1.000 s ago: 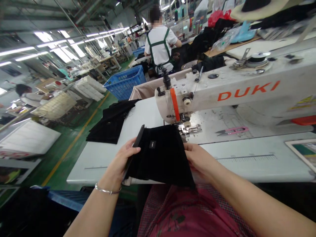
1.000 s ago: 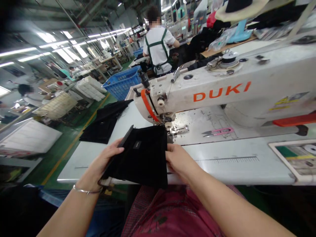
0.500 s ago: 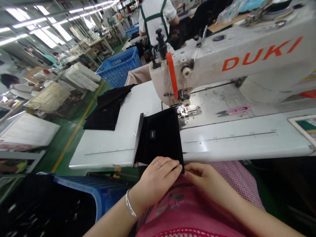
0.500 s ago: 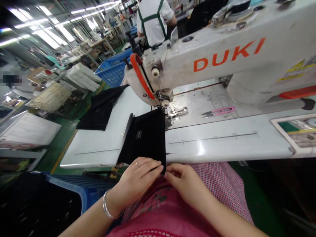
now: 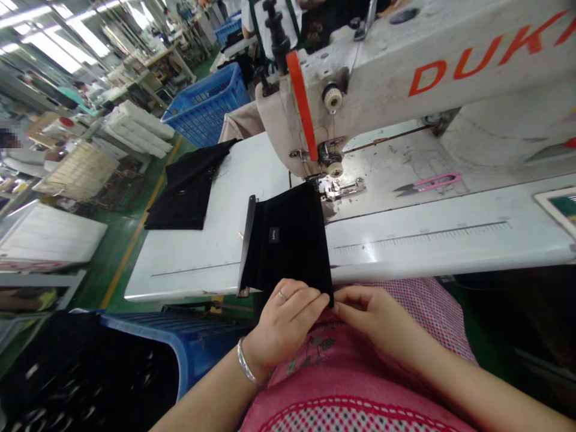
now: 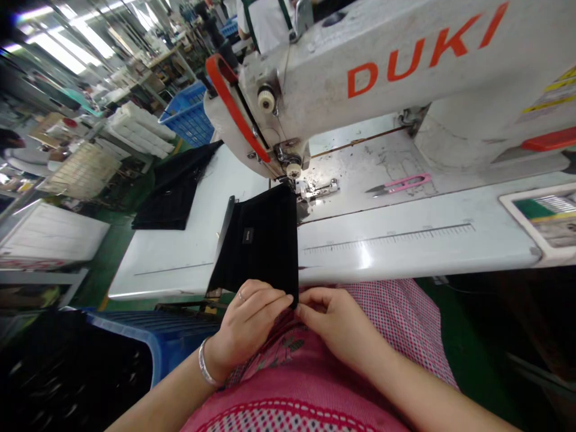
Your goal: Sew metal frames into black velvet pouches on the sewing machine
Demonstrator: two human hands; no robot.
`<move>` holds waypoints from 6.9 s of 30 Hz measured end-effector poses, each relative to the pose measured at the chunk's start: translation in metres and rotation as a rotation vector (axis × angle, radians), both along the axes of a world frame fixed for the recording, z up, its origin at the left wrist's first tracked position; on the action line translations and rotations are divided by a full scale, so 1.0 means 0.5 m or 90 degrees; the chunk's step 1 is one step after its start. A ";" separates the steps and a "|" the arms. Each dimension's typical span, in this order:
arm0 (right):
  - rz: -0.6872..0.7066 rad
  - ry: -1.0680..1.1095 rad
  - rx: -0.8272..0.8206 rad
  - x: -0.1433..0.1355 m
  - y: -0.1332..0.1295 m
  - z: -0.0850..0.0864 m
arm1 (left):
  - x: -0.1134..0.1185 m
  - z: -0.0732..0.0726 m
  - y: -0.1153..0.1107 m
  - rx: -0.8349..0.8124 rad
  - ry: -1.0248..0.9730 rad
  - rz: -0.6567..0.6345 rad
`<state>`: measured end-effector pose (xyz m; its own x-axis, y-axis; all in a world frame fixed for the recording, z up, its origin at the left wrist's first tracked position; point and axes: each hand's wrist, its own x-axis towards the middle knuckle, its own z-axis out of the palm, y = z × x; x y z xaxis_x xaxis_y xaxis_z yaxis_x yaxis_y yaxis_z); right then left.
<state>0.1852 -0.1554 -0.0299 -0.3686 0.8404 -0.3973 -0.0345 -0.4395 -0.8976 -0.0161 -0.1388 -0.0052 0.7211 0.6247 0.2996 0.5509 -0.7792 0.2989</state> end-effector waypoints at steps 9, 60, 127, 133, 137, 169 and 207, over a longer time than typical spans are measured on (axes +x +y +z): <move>-0.030 0.115 -0.117 -0.011 -0.014 -0.010 | 0.010 -0.002 0.008 0.066 0.026 -0.008; 0.237 -0.601 0.852 0.089 0.292 0.049 | 0.036 -0.009 0.332 0.043 0.063 -0.114; 0.028 -0.717 0.860 0.128 0.360 0.024 | 0.047 0.003 0.305 -0.020 0.106 0.036; 0.223 -0.645 0.936 0.111 0.338 0.020 | 0.046 -0.001 0.313 -0.026 0.066 0.018; 0.202 -0.652 0.906 0.104 0.343 0.015 | 0.057 -0.007 0.334 -0.011 0.044 0.027; 0.259 -0.421 0.850 0.121 0.330 0.030 | 0.054 0.008 0.249 -0.013 0.018 -0.006; 0.158 -0.538 0.801 0.107 0.338 0.017 | 0.065 -0.022 0.346 -0.030 -0.161 0.053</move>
<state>0.2389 0.0136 -0.0216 -0.5850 0.7353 0.3423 0.6176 0.6774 -0.3996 0.0164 0.0342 -0.0162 0.5733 0.6957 0.4327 0.5154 -0.7168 0.4696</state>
